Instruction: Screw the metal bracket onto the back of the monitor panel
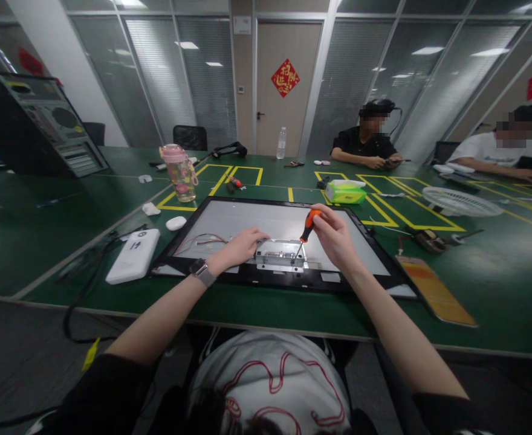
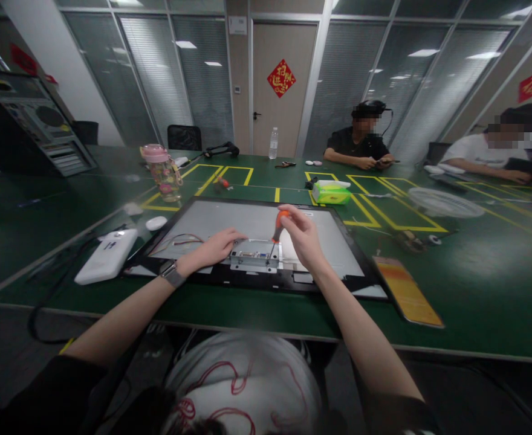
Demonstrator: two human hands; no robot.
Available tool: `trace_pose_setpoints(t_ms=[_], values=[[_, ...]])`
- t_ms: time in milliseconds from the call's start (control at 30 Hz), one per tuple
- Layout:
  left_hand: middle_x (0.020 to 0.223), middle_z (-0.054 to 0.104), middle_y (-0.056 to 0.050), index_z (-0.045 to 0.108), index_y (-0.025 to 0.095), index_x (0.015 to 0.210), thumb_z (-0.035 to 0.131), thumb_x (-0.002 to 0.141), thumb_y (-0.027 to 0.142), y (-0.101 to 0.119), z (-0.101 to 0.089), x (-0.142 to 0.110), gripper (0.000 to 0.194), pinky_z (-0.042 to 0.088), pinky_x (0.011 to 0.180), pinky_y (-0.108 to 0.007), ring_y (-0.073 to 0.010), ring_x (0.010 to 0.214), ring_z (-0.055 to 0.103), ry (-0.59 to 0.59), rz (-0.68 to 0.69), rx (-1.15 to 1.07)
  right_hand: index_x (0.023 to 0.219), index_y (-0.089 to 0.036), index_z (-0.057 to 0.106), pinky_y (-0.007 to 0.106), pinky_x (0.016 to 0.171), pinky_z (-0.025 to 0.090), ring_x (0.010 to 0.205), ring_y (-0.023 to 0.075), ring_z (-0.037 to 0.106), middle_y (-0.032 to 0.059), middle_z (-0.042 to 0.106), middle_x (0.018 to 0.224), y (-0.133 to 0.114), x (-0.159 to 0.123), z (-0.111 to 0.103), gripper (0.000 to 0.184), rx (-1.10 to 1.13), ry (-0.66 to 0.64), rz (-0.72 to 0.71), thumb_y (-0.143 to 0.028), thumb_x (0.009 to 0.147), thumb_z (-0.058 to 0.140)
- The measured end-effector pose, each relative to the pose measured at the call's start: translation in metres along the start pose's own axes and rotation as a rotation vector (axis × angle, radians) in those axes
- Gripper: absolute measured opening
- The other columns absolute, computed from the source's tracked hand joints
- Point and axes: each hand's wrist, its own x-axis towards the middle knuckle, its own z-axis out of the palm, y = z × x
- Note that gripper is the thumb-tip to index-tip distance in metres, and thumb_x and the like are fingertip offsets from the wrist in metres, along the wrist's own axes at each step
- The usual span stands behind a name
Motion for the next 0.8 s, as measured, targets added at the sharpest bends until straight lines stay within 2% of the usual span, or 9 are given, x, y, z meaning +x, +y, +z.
trace_pose_setpoints(t_ms=[133,233,500,600,733,800], values=[[0.103,0.058,-0.008,0.059,0.018,0.119,0.037,0.085,0.005,-0.0004,0.0006,-0.0004,0.043,0.046,0.091,-0.033,-0.018,0.097,0.057,0.006,-0.001,-0.009,0.082,-0.027,0.062,0.028,0.061,0.046,0.063,0.0141,0.051,-0.0036,0.054,0.068,-0.0023,0.0007,0.0003,0.019,0.044,0.011,0.011,-0.035,0.07,0.074],[0.104,0.057,-0.008,0.059,0.017,0.119,0.036,0.085,0.004,0.0003,0.0003,-0.0002,0.043,0.045,0.093,-0.033,-0.0181,0.098,0.056,0.003,0.004,-0.011,0.079,-0.027,0.062,0.027,0.059,0.045,0.062,0.0141,0.05,-0.0031,0.053,0.066,-0.0024,0.0014,-0.0015,0.018,0.096,0.001,0.021,-0.038,0.071,0.074],[0.105,0.057,-0.009,0.059,0.016,0.12,0.036,0.086,0.005,0.0055,-0.0039,-0.0007,0.042,0.046,0.093,-0.034,-0.0196,0.099,0.057,-0.019,-0.017,0.005,0.097,-0.029,0.067,0.034,0.077,0.049,0.081,0.017,0.059,0.0013,0.064,0.087,-0.0042,-0.0006,-0.0016,0.024,0.165,-0.094,0.096,-0.042,0.078,0.069],[0.106,0.058,-0.009,0.058,0.016,0.12,0.036,0.086,0.005,0.0051,-0.0041,-0.0007,0.042,0.046,0.093,-0.034,-0.0193,0.1,0.057,-0.018,-0.022,0.002,0.093,-0.028,0.066,0.034,0.078,0.05,0.08,0.0171,0.059,0.001,0.064,0.086,-0.0049,-0.0013,0.0017,0.023,0.206,-0.094,0.116,-0.045,0.077,0.07],[0.105,0.057,-0.009,0.058,0.016,0.12,0.036,0.086,0.005,0.0034,-0.0025,0.0003,0.042,0.046,0.092,-0.034,-0.0191,0.098,0.057,-0.021,-0.018,0.014,0.084,-0.028,0.065,0.033,0.081,0.05,0.078,0.0154,0.057,-0.0001,0.061,0.091,-0.0011,-0.0006,0.0009,0.024,0.167,-0.053,0.068,-0.045,0.071,0.075],[0.105,0.057,-0.009,0.058,0.015,0.121,0.035,0.086,0.006,0.0026,-0.0015,0.0006,0.042,0.046,0.093,-0.034,-0.019,0.098,0.057,-0.021,-0.014,0.008,0.086,-0.028,0.066,0.032,0.08,0.05,0.077,0.0147,0.057,-0.0005,0.061,0.089,0.0009,-0.0002,-0.0011,0.022,0.14,-0.057,0.049,-0.043,0.073,0.074]])
